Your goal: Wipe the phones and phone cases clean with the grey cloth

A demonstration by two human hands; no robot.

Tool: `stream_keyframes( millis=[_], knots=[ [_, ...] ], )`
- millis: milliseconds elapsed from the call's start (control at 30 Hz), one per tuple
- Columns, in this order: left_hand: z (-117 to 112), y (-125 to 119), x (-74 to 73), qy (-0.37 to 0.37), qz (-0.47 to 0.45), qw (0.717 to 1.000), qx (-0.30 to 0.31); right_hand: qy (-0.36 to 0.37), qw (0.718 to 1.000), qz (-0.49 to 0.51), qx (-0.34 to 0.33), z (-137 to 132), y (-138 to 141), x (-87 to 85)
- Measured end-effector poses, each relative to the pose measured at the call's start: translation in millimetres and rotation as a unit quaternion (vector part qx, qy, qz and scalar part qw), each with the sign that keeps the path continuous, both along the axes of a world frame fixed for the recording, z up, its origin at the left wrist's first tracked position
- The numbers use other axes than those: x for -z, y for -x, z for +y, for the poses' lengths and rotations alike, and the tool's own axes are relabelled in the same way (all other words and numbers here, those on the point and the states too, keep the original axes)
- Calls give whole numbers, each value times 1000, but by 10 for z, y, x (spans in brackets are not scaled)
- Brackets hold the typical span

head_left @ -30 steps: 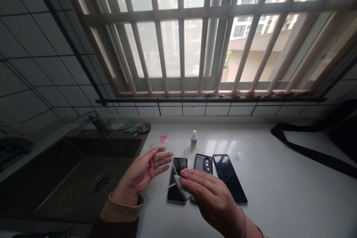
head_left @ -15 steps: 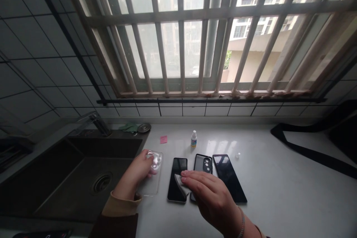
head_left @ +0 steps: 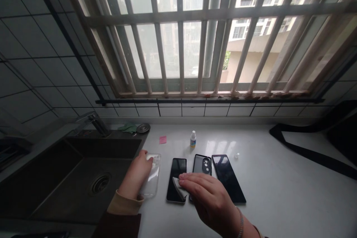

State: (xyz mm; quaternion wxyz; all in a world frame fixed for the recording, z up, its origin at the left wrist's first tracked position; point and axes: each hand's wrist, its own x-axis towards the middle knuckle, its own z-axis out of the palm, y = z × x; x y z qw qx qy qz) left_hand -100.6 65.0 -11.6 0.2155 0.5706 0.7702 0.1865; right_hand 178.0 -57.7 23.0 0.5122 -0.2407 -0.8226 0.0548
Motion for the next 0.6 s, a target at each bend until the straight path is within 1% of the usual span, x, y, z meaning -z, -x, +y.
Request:
stream_keyframes(
  millis=[100,233,400,600],
  knots=[
    [-14,-4,-32,-2,45,999,12,9,1000,-1,-2,-2,-2,-3],
    [-88,-64,-70,6,77,996,35,19,1000,4,-1,-4,2,-7],
    [-168,-158,-97,3,166,985,54,27,1000,7,9,-6,5,13],
    [-204,-263,-93,-13,196,979,56,35,999,3,14,-11,4,45]
  ],
)
